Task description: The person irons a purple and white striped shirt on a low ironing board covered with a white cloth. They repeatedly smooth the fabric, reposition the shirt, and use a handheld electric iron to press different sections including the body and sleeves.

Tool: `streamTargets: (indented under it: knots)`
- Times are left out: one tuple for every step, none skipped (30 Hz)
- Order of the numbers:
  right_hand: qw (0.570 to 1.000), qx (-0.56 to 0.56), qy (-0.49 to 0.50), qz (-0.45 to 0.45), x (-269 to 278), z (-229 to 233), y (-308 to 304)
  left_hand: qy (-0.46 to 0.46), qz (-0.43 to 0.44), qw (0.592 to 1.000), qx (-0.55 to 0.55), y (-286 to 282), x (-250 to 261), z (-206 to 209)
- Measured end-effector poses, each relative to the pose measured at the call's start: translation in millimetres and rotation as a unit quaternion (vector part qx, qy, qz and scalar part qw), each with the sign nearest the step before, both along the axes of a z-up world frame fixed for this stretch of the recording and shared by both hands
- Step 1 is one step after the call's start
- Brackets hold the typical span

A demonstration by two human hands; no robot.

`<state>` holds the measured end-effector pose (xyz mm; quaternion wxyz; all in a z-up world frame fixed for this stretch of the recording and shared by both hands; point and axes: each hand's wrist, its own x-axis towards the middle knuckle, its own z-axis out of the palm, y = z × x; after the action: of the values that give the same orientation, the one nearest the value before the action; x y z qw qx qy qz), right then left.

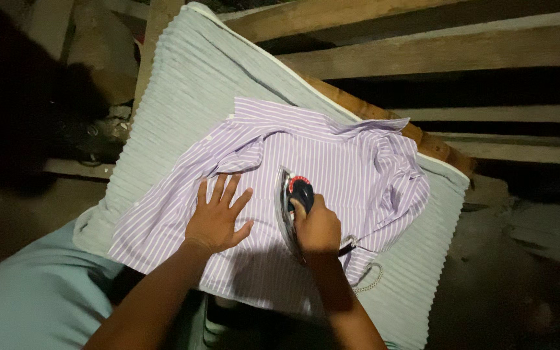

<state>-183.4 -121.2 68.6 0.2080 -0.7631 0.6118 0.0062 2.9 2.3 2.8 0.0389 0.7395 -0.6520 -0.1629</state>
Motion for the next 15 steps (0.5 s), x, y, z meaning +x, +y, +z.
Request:
streamTargets:
  knots:
    - [1.000,-0.008,0.001,-0.002,2.5,-1.5,-2.0,0.000,0.001,1.000,-0.005,0.2,-0.4,0.0]
    - [1.000,-0.016,0.001,-0.005,5.8,-2.8,-4.7,0.000,0.001,1.000,-0.010,0.2,-0.9,-0.3]
    - [1.000,-0.019,-0.008,-0.012,10.5,-4.0,-8.2,0.000,0.002,1.000,-0.015,0.6,-0.7,-0.9]
    - [0.999,-0.023,-0.018,-0.019,16.1,-5.2,-13.1,0.002,0.003,1.000,-0.011,0.9,-0.7,-1.5]
    - [0.999,-0.027,-0.028,-0.027,22.2,-6.4,-19.3,0.003,0.003,1.000,-0.007,0.4,-0.6,-2.1]
    - [0.999,-0.029,-0.025,-0.034,29.2,-7.9,-27.5,0.005,0.004,1.000,-0.004,0.0,-0.5,-2.7]
    - [0.998,-0.032,-0.021,-0.042,36.5,-9.6,-36.1,0.004,0.003,1.000,-0.007,0.4,-0.6,-3.5]
    - [0.998,-0.035,-0.017,-0.049,42.9,-11.2,-43.6,0.003,0.003,1.000,-0.011,0.8,-0.4,-4.2]
    - [0.998,-0.034,-0.012,-0.049,48.0,-12.6,-51.0,0.003,0.003,1.000,-0.015,0.8,-0.9,-4.9]
    - [0.998,-0.034,-0.008,-0.049,52.1,-14.0,-57.5,0.004,0.002,1.000,-0.008,1.0,-0.8,-5.3]
    - [0.998,-0.034,-0.003,-0.049,54.4,-15.0,-61.0,0.005,0.001,1.000,-0.002,1.4,-0.2,-5.5]
    - [0.999,-0.032,-0.007,-0.042,54.9,-15.6,-61.8,0.006,0.001,1.000,0.004,1.7,0.3,-5.5]
    - [0.999,-0.031,-0.010,-0.036,52.6,-15.0,-62.1,0.012,0.004,1.000,-0.010,2.6,-0.1,-5.1]
    - [0.999,-0.029,-0.013,-0.029,48.7,-13.7,-61.5,0.017,0.006,1.000,-0.024,3.6,-0.4,-4.6]
    - [0.999,-0.030,-0.020,-0.027,44.4,-12.1,-60.9,0.022,0.010,0.999,-0.039,1.9,0.2,-4.9]
